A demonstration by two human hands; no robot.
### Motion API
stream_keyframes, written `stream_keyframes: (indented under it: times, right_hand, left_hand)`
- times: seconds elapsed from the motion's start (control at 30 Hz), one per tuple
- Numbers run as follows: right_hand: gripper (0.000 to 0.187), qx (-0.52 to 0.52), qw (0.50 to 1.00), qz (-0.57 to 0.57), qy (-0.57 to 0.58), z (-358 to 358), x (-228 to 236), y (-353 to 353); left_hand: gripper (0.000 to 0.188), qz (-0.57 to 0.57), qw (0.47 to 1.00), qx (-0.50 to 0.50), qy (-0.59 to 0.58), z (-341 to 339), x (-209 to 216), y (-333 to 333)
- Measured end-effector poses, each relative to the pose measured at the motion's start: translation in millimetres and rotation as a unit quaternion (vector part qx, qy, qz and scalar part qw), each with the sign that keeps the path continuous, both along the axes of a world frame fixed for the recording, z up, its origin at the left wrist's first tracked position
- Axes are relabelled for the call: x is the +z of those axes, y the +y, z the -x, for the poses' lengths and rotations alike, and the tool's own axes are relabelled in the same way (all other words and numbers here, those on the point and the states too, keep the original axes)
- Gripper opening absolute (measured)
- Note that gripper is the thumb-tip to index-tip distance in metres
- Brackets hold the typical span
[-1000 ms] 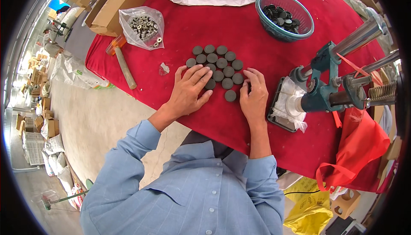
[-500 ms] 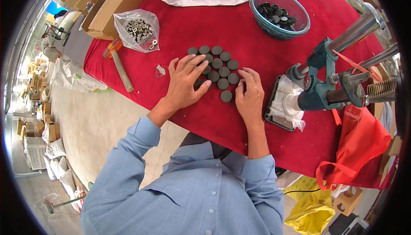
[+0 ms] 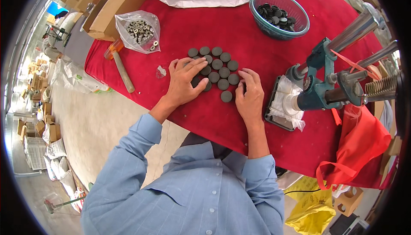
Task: The person arranges dark grey circular discs on a red tablecloth. They then use a manual press tool to process the discs one by one, placing each disc into the press, operating the handle, and removing the processed item.
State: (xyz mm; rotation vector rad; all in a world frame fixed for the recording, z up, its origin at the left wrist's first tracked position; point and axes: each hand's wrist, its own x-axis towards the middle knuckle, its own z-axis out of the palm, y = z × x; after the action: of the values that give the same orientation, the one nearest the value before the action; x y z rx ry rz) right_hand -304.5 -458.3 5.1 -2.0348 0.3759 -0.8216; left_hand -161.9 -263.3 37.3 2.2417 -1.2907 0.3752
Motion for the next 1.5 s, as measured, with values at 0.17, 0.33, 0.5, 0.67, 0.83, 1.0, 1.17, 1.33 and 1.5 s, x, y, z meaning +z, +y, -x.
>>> stream_keyframes:
  times: [0.17, 0.33, 0.5, 0.67, 0.83, 1.0, 1.17, 1.33, 1.5]
  right_hand:
    - [0.033, -0.006, 1.000, 0.011, -0.010, 1, -2, -2]
    - [0.033, -0.012, 1.000, 0.017, -0.002, 1, -2, -2]
    - [0.033, -0.005, 1.000, 0.006, 0.001, 1, 0, -1]
    - [0.033, -0.006, 1.000, 0.016, -0.007, 0, -3, -1]
    - [0.033, -0.007, 1.000, 0.013, -0.004, 1, 0, -1]
    - [0.032, -0.004, 1.000, 0.009, 0.001, 1, -1, 0]
    - [0.032, -0.007, 1.000, 0.021, -0.007, 0, -5, -3]
    - [0.032, -0.006, 1.000, 0.017, -0.006, 0, -4, -4]
    - [0.032, 0.000, 1.000, 0.002, -0.003, 0, -2, -2]
  left_hand:
    - [0.048, 0.077, 0.996, 0.049, -0.014, -13, -2, 26]
    - [0.045, 0.048, 0.995, 0.088, 0.001, -13, 0, 43]
    - [0.046, 0.014, 0.998, 0.056, -0.005, -10, 1, 39]
    - [0.044, -0.031, 0.999, 0.024, -0.012, -6, -5, 28]
    - [0.042, -0.057, 0.997, 0.032, -0.032, -7, -5, 29]
    - [0.042, -0.067, 0.997, 0.031, -0.036, -6, -2, 27]
    - [0.046, -0.081, 0.996, 0.013, -0.029, -5, 6, 23]
    - [0.057, -0.068, 0.996, -0.052, 0.004, 0, 13, -10]
    - [0.057, -0.104, 0.993, -0.053, -0.015, -12, 4, -34]
